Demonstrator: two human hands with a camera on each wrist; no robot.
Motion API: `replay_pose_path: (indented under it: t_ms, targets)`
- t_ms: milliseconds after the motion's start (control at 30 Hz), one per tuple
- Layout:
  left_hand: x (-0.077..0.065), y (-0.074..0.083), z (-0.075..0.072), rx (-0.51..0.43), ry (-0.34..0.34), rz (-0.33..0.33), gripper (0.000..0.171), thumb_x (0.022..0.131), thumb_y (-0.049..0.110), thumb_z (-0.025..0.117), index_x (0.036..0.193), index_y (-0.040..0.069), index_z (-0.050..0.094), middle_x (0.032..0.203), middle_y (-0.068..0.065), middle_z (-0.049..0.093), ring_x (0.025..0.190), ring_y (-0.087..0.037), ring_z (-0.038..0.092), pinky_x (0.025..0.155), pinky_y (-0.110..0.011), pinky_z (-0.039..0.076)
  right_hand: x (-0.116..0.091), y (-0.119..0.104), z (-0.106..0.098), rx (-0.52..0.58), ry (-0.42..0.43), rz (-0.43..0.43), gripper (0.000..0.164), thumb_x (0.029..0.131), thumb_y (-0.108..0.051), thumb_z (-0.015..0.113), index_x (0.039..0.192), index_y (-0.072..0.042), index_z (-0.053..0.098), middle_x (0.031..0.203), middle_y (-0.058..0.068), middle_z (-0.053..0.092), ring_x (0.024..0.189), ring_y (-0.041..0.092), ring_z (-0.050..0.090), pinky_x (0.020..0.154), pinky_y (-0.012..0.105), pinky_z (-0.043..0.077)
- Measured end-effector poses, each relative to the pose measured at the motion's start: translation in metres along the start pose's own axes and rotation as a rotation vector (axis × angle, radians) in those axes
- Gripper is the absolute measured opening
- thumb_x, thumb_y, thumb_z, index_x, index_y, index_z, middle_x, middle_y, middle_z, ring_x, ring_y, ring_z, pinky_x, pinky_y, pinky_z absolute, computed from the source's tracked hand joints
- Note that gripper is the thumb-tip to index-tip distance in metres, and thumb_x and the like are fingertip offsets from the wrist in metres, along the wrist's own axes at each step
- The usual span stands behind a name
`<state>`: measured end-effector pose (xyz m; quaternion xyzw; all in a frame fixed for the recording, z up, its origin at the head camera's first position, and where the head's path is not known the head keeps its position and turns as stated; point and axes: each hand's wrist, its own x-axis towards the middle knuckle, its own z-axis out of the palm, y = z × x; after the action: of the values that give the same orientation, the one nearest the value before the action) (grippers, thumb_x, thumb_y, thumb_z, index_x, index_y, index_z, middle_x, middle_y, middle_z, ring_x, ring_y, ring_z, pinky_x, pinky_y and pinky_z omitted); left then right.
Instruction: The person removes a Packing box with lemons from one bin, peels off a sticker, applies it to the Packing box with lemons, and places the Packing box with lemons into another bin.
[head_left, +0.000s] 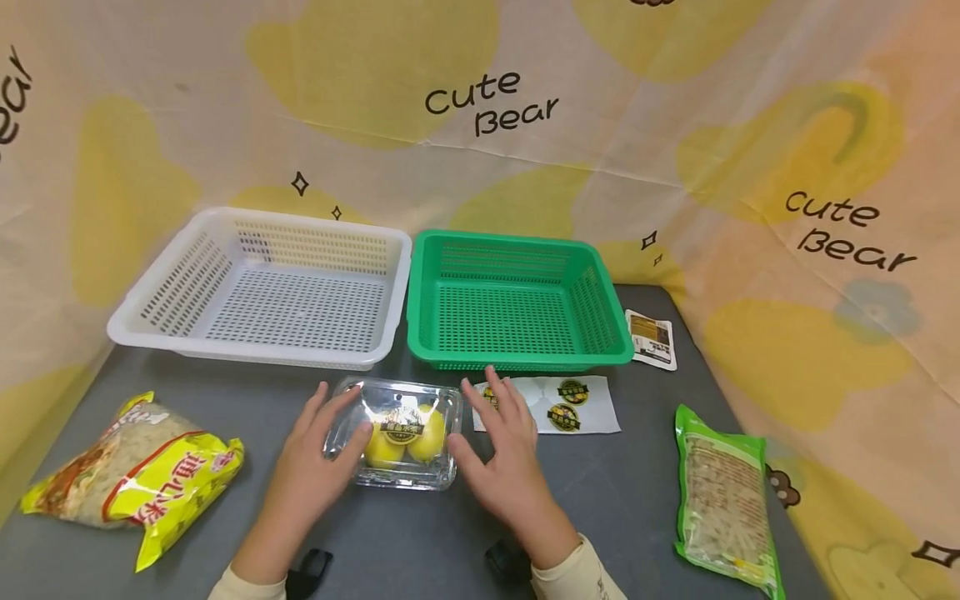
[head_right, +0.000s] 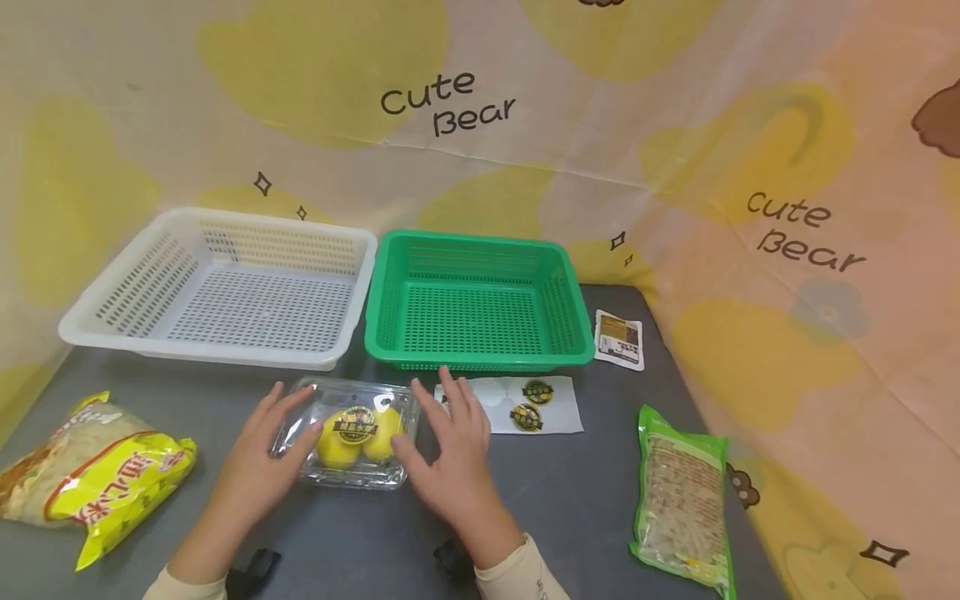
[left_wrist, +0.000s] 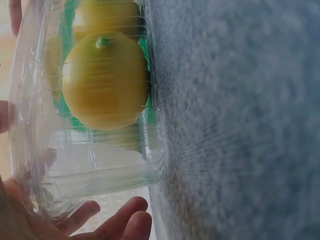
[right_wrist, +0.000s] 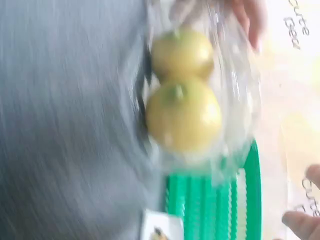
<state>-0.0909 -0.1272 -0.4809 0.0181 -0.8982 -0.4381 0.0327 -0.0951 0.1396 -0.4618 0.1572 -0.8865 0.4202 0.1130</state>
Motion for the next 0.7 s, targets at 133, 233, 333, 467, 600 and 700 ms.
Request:
replay_pose_path:
  t_ms: [133,233,333,467,600,700]
  targets:
    - [-0.001,-0.001,0.001,-0.009,-0.026,0.016,0.061,0.104,0.048,0.066,0.159,0.026,0.050,0.174,-0.017,0.020,0.148,-0.061,0.028,0.104,-0.085,0.027,0.017,0.015,-0.024,-0.117,0.064,0.006,0.066,0.105,-0.054,0.053,0.162,-0.021,0.048,0.175,0.008,0.022,0.158,0.045,0.013,0.113,0.081,0.009]
    - [-0.002,-0.001,0.001,-0.013,-0.050,0.023,0.063,0.104,0.049,0.065,0.160,0.027,0.047,0.175,-0.017,0.018,0.149,-0.060,0.026,0.104,-0.086,0.026,0.034,0.032,-0.048,-0.227,0.102,0.048,0.065,0.106,-0.051,0.052,0.163,-0.020,0.044,0.176,0.011,0.018,0.159,0.045,0.008,0.114,0.079,0.008]
    - [-0.003,-0.002,0.001,-0.020,-0.056,0.020,0.063,0.104,0.049,0.065,0.161,0.029,0.047,0.175,-0.016,0.017,0.150,-0.060,0.026,0.103,-0.086,0.026,0.051,0.054,-0.075,-0.333,0.123,0.120,0.066,0.108,-0.050,0.052,0.166,-0.023,0.039,0.177,0.010,0.011,0.160,0.043,-0.001,0.117,0.077,0.005]
    - [-0.003,-0.005,0.002,-0.016,-0.049,0.015,0.062,0.103,0.049,0.066,0.160,0.030,0.049,0.175,-0.015,0.018,0.149,-0.059,0.028,0.102,-0.086,0.028,0.069,0.085,-0.104,-0.415,0.142,0.222,0.068,0.109,-0.056,0.047,0.168,-0.026,0.033,0.178,0.008,0.006,0.160,0.041,-0.009,0.118,0.075,0.001]
    - [-0.003,-0.007,0.003,-0.007,-0.039,0.021,0.062,0.103,0.050,0.067,0.159,0.030,0.050,0.174,-0.015,0.021,0.148,-0.059,0.030,0.101,-0.086,0.030,0.087,0.110,-0.123,-0.437,0.120,0.301,0.072,0.109,-0.061,0.041,0.170,-0.024,0.028,0.178,0.010,0.004,0.160,0.043,-0.011,0.117,0.077,-0.001]
    - [-0.003,-0.008,0.003,-0.004,-0.033,0.023,0.062,0.103,0.050,0.066,0.159,0.030,0.050,0.174,-0.015,0.022,0.148,-0.059,0.031,0.101,-0.086,0.030,0.100,0.122,-0.130,-0.462,0.062,0.339,0.076,0.109,-0.065,0.036,0.171,-0.022,0.023,0.178,0.013,0.001,0.159,0.046,-0.012,0.116,0.079,0.000]
